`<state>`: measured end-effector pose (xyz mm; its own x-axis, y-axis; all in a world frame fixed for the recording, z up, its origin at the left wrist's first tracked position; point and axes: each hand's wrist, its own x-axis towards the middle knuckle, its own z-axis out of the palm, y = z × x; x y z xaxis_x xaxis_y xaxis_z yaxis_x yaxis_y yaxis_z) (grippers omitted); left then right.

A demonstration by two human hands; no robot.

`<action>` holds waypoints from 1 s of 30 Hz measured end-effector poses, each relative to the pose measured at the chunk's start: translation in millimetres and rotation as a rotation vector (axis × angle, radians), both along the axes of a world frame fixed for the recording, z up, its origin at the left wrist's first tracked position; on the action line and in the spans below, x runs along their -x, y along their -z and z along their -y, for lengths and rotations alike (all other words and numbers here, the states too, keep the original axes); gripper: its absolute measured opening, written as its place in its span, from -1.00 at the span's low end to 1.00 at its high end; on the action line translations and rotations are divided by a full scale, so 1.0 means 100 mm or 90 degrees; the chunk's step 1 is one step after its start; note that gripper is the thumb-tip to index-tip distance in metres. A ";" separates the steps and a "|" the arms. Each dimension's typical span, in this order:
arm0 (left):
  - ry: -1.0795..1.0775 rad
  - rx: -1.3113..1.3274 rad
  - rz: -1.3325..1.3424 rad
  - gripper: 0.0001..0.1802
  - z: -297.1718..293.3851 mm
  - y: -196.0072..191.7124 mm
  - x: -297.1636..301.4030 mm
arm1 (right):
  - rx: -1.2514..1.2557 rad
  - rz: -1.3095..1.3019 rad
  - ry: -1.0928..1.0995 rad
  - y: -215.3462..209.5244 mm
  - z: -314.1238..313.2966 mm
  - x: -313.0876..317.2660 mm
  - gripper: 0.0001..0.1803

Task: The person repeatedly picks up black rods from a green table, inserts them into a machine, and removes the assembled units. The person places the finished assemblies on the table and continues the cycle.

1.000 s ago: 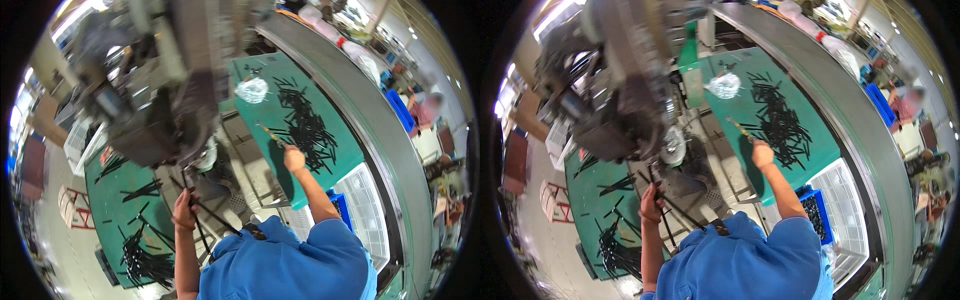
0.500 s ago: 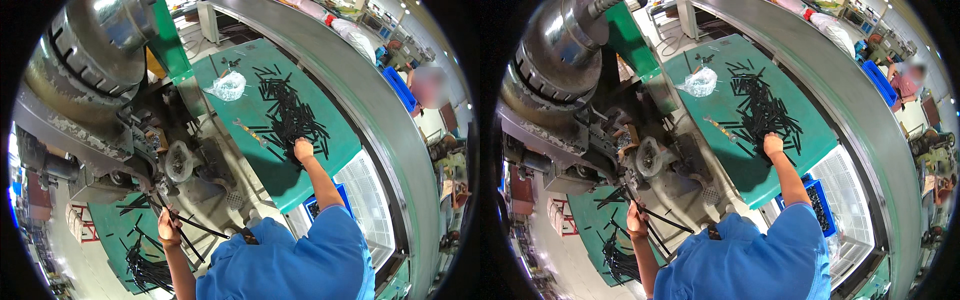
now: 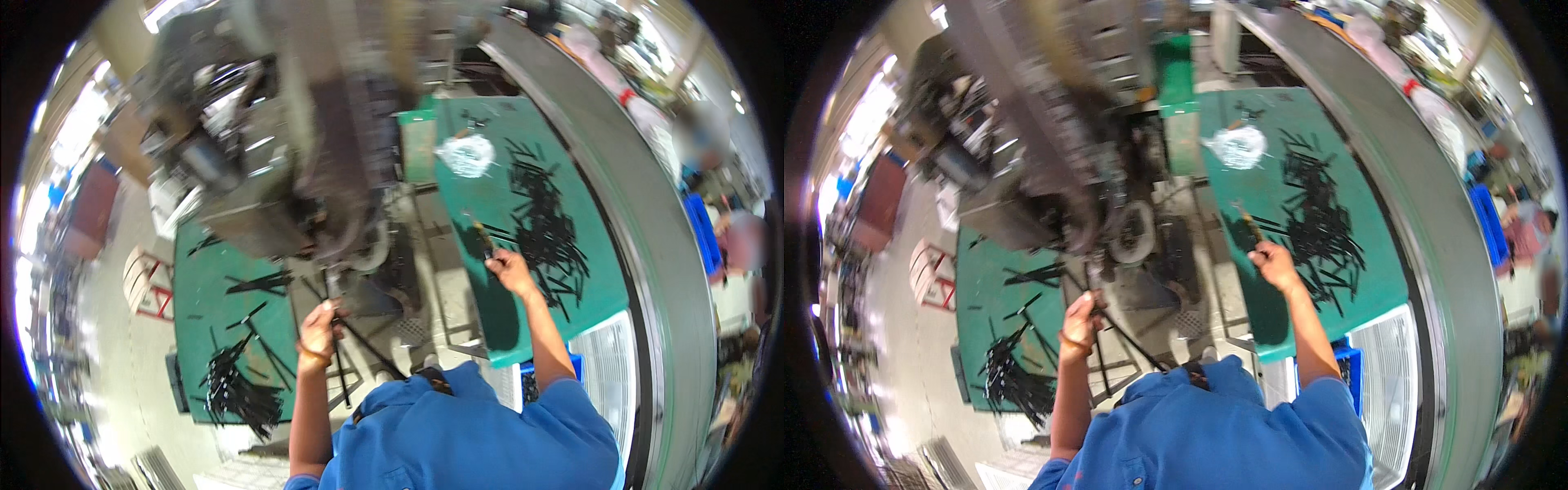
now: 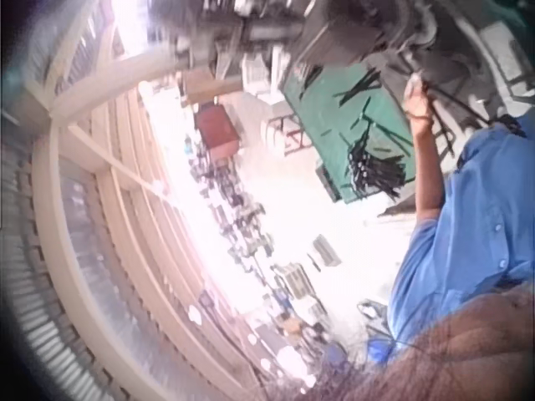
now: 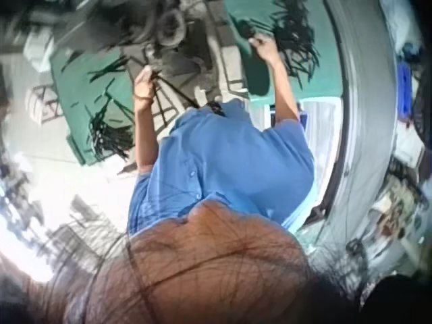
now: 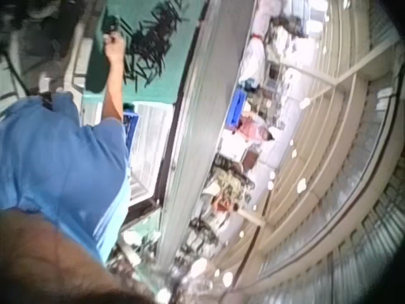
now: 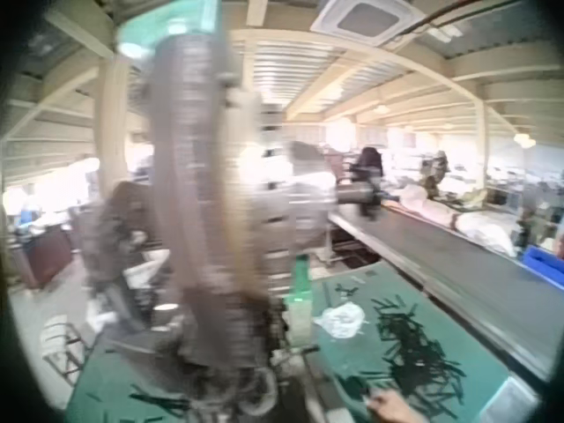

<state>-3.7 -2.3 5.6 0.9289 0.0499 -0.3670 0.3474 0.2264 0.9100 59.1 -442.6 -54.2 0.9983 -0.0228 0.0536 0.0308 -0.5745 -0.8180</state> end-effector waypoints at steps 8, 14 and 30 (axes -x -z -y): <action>0.067 0.216 -0.063 -0.63 -0.18 -0.15 -0.03 | -0.160 0.015 -0.280 -0.69 -2.76 -0.13 -0.74; 0.111 0.299 -0.039 -0.69 -0.31 -0.09 -0.07 | -0.203 -0.087 -0.214 -0.81 -3.00 -0.20 -0.77; 0.159 0.181 -0.048 -0.68 -0.38 -0.14 -0.11 | -0.236 -0.206 -0.018 -0.46 -2.51 0.42 -0.77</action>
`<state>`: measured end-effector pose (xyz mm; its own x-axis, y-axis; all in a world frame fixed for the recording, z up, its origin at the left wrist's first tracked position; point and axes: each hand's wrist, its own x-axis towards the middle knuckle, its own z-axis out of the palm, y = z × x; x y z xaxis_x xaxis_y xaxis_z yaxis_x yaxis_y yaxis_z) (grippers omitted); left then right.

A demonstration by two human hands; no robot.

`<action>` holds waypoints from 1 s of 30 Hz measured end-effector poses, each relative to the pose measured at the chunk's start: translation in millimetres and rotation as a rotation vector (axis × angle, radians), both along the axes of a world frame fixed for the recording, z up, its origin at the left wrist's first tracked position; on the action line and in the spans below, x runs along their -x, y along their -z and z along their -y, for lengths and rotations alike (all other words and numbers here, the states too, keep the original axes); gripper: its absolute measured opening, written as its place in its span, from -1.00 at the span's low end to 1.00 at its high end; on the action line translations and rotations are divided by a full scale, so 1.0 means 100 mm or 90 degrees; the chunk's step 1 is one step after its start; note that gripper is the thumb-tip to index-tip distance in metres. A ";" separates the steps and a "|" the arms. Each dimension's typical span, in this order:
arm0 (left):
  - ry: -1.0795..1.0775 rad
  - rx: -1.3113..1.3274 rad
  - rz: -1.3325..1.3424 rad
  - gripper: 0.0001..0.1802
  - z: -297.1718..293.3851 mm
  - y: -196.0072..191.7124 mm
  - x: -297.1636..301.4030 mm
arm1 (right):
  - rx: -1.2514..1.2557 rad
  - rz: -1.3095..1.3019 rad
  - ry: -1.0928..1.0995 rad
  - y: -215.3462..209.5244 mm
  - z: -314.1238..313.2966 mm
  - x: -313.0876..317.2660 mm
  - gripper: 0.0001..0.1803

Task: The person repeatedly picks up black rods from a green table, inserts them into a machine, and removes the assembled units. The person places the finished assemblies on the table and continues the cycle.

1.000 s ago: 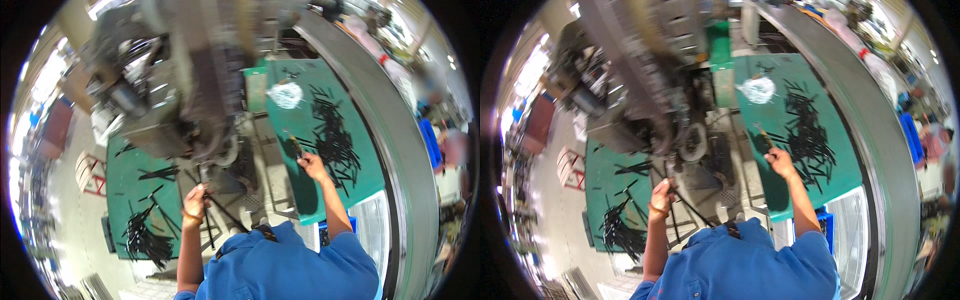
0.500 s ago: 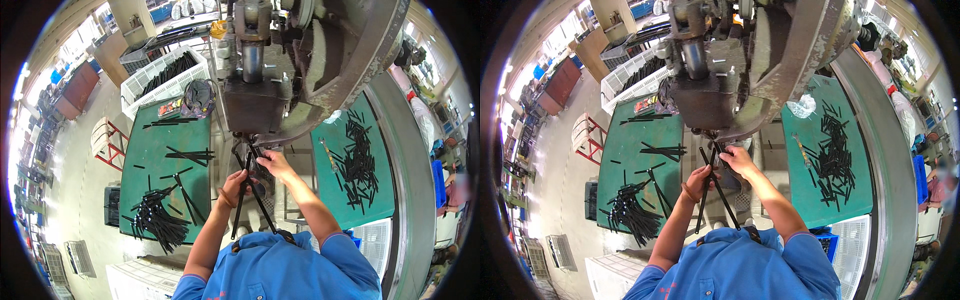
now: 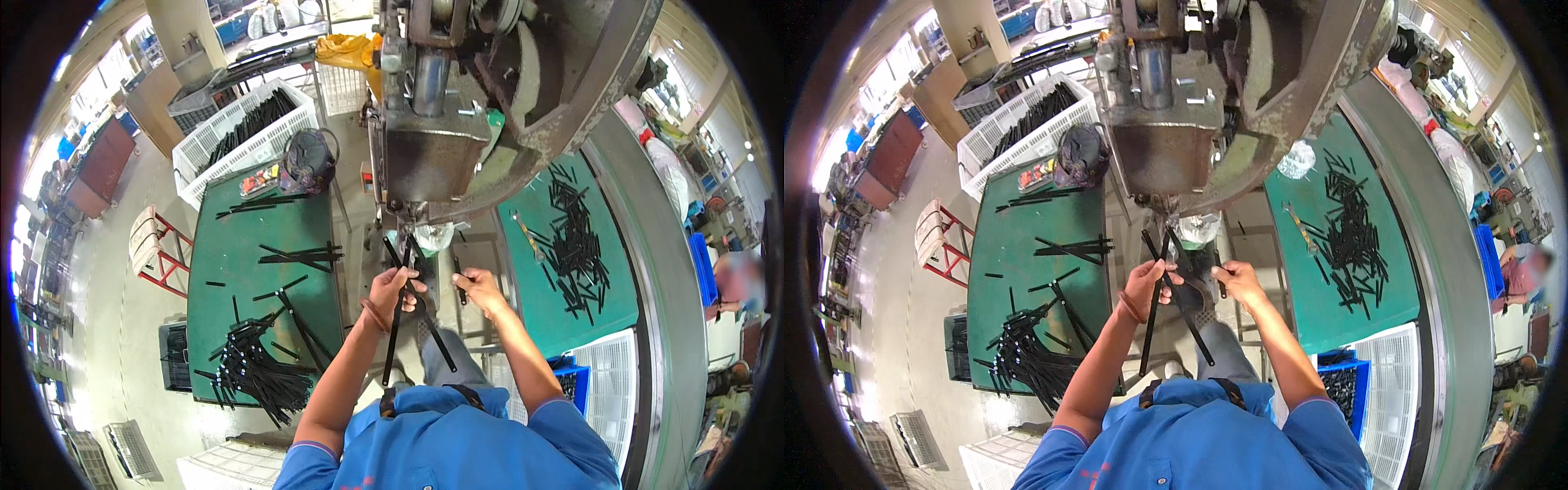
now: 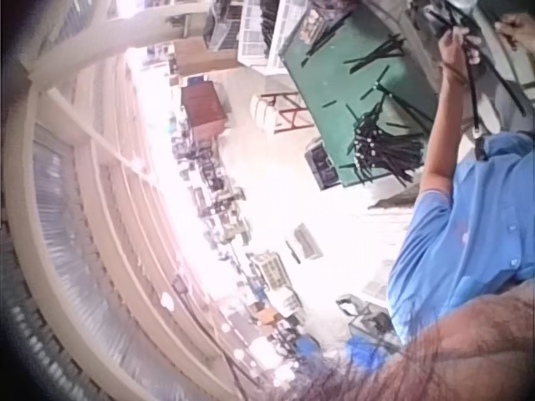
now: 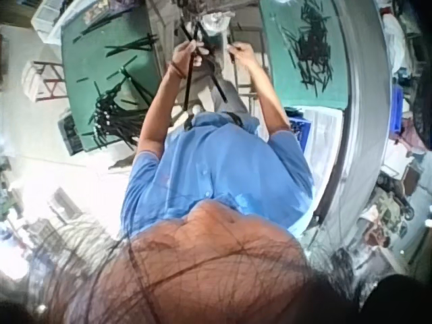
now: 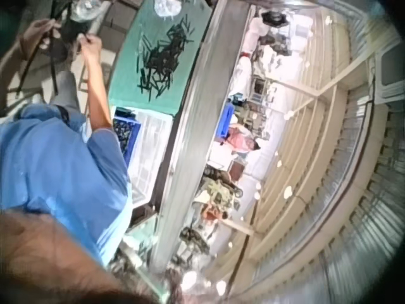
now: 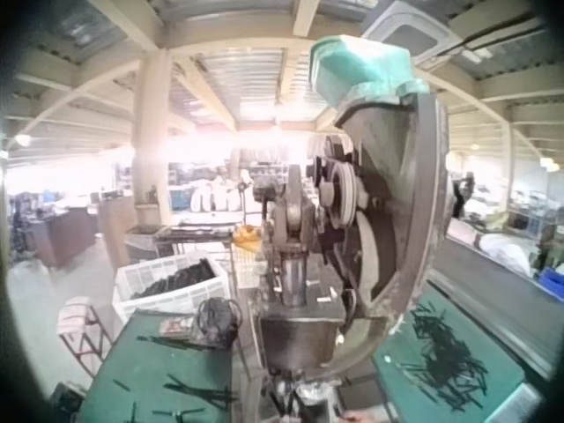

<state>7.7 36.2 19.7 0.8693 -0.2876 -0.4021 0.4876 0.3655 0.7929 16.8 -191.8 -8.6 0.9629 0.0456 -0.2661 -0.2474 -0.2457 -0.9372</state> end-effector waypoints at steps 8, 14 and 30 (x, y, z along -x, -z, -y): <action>-0.023 -0.011 0.015 -0.71 0.08 -0.01 0.02 | -0.175 -0.126 0.075 0.44 0.15 0.51 -0.76; -0.022 -0.010 0.013 -0.71 0.10 -0.02 0.01 | -0.147 -0.113 0.088 0.38 0.19 0.58 -0.77; -0.205 0.010 0.067 -0.65 -0.43 -0.12 0.47 | -0.051 0.088 -0.147 -0.52 -0.61 -0.29 -0.71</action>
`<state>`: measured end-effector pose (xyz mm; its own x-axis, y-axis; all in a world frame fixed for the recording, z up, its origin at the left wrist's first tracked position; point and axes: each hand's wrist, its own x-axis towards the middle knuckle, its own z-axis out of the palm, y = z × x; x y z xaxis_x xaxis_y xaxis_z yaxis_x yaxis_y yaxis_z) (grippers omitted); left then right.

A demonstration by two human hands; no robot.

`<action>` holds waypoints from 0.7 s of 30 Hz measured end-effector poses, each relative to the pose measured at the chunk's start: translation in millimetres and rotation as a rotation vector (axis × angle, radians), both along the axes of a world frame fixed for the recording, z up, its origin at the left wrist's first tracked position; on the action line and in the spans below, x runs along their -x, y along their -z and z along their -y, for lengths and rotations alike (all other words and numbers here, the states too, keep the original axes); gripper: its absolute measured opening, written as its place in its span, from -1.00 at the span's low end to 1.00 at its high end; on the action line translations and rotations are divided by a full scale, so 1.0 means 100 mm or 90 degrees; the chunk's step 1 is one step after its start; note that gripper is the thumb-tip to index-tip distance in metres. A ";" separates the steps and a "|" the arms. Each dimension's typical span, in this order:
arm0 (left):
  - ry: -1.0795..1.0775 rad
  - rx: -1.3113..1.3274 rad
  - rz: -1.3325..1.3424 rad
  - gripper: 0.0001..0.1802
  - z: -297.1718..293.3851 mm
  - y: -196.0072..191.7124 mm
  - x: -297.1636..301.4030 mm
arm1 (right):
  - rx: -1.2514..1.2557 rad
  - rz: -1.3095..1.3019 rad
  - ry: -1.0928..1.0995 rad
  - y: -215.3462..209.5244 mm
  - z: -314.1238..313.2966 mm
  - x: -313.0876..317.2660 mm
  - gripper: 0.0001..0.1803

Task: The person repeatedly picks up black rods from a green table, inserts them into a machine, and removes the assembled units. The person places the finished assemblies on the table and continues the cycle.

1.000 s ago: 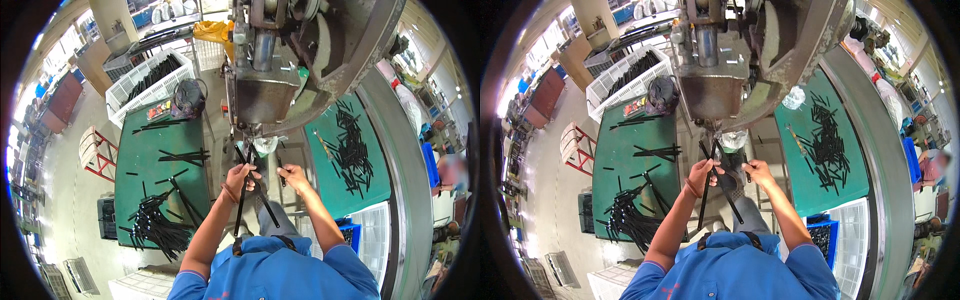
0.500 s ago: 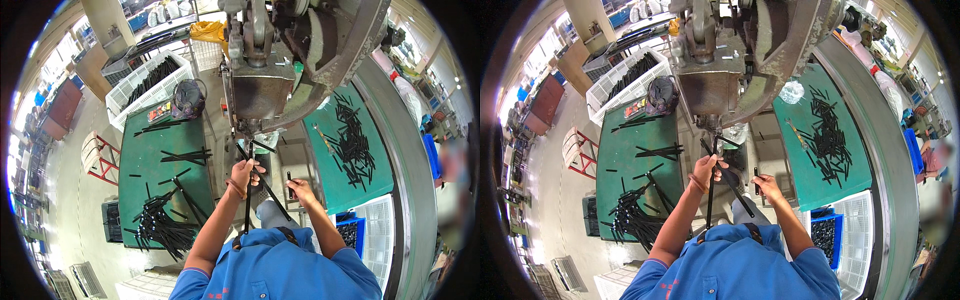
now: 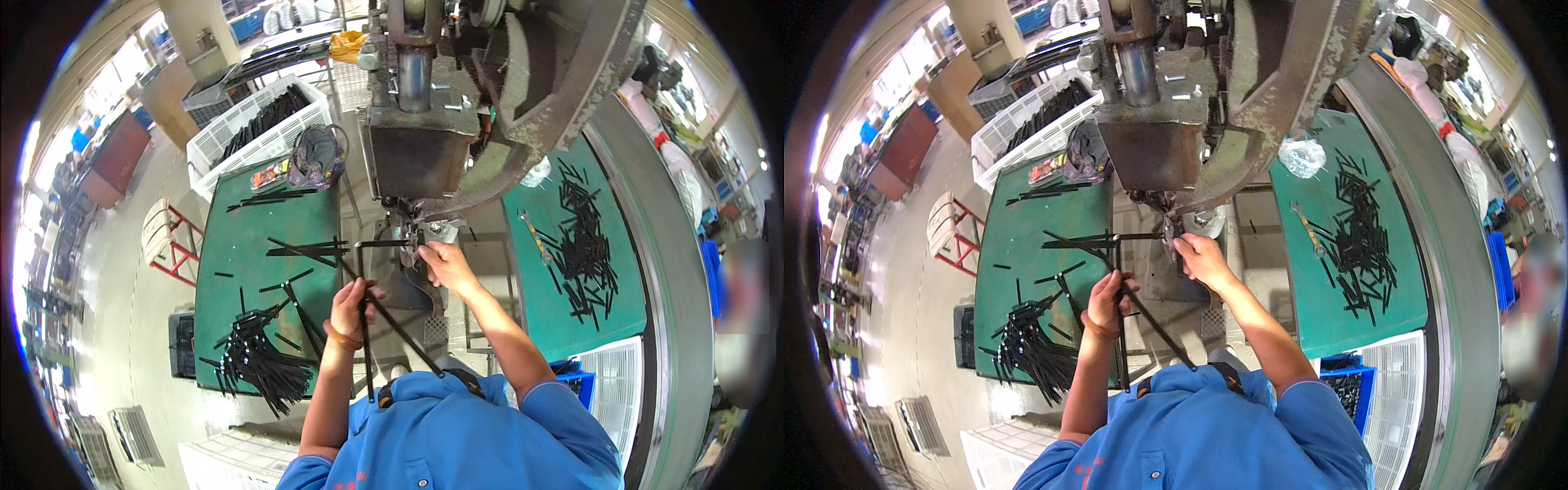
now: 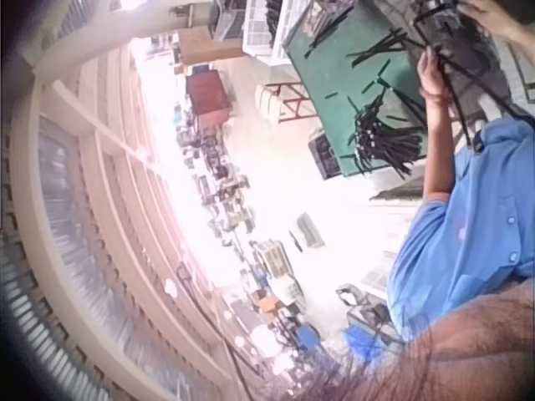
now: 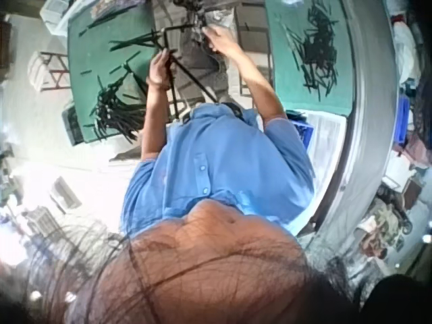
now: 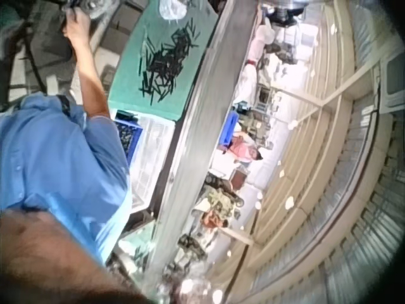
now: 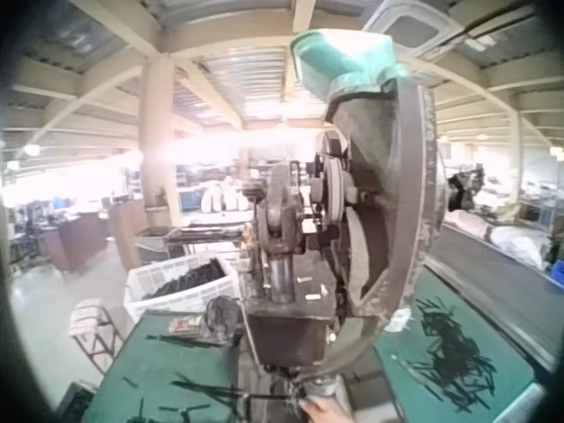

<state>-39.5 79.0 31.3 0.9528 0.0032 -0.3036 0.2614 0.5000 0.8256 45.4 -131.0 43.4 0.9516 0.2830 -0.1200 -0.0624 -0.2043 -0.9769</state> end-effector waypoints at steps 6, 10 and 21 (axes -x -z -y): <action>-0.110 -0.019 -0.046 -0.65 -0.22 0.17 0.42 | -0.074 -0.059 0.033 0.30 -0.14 -0.26 -0.69; -0.153 0.027 -0.050 -0.67 -0.19 0.37 0.62 | -0.080 0.012 0.007 0.24 -0.12 -0.17 -0.68; -0.239 0.060 -0.099 -0.69 -0.09 0.45 0.96 | -0.003 -0.147 -0.189 0.28 -0.07 -0.22 -0.51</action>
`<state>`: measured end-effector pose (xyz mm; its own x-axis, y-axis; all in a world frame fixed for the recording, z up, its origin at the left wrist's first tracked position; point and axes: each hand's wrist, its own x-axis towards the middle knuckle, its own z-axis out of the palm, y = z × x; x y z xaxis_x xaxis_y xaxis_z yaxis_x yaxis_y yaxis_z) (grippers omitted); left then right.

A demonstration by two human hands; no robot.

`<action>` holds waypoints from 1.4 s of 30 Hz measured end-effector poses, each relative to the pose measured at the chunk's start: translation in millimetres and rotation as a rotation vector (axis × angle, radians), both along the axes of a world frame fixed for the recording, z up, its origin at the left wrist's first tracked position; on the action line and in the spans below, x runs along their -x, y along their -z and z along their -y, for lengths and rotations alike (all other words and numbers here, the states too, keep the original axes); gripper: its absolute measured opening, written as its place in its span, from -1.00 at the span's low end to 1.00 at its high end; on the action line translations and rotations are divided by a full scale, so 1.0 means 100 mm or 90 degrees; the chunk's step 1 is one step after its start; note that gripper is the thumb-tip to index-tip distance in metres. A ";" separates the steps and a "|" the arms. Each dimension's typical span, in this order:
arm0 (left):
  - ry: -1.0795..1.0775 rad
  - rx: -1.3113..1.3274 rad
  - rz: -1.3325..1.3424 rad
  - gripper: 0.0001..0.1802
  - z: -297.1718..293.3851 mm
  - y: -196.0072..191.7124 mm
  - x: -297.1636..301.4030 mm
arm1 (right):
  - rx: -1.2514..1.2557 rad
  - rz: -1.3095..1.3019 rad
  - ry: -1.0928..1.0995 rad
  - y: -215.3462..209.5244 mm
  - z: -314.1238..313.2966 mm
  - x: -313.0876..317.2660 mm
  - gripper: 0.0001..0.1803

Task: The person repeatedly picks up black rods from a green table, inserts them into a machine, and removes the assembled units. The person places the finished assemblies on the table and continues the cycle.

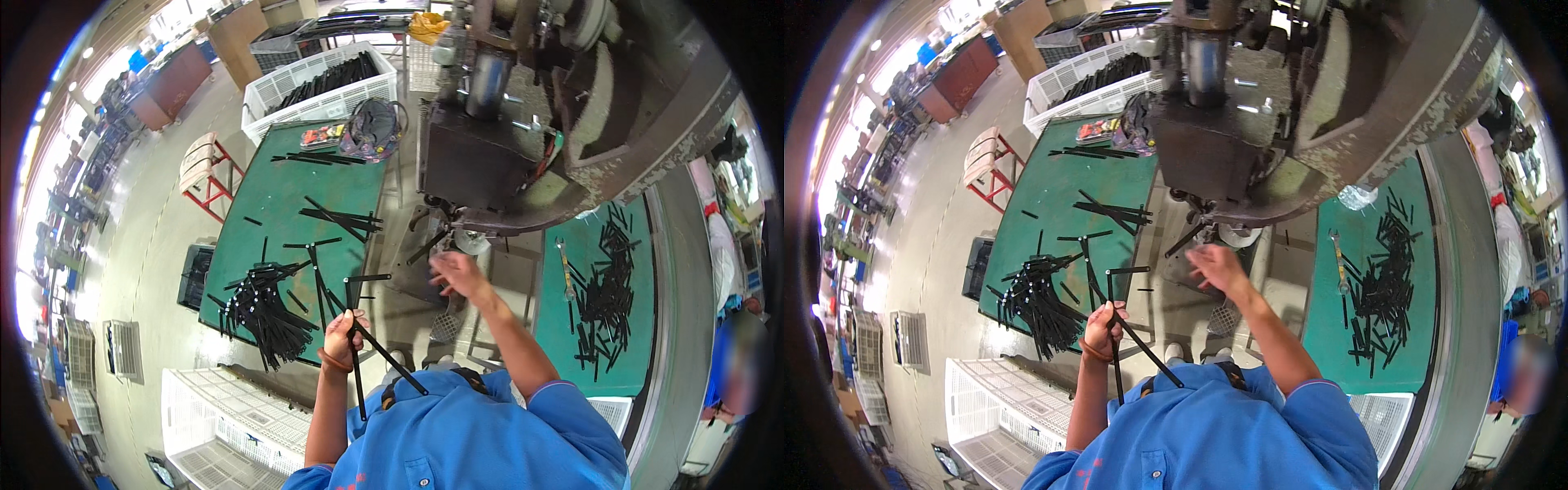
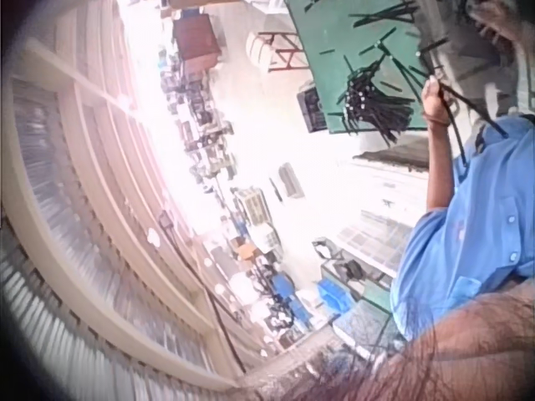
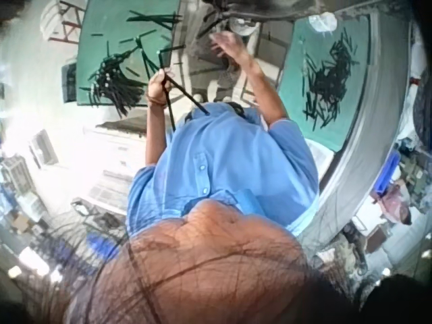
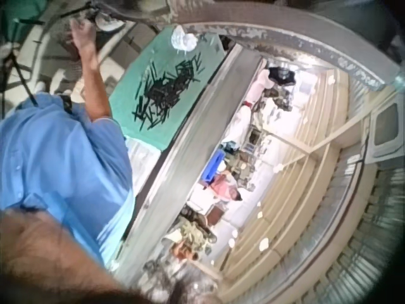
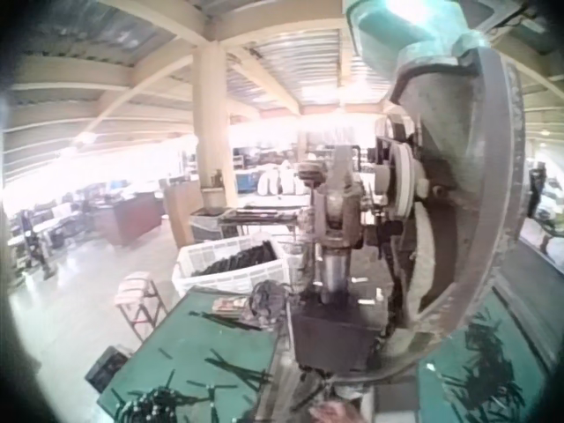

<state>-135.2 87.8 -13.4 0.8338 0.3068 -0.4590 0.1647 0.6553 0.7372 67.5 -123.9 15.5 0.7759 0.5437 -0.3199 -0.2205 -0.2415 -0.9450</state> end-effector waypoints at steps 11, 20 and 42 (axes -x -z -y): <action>0.100 -0.066 0.022 -0.65 0.13 -0.34 -0.12 | 0.434 0.649 0.202 1.22 0.14 -1.43 -0.62; 0.221 -0.056 0.062 -0.64 0.30 -0.52 -0.44 | 0.431 0.578 0.233 1.18 0.32 -1.43 -0.52; 0.420 0.034 0.109 -0.66 0.27 -0.44 -0.85 | -0.166 0.193 0.328 -0.01 -0.13 -0.28 -0.82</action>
<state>-50.6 61.3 30.8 0.9006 -0.3097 -0.3050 0.4265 0.4941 0.7576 95.4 -111.2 16.0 0.9931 0.1077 0.0466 0.0392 0.0702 -0.9968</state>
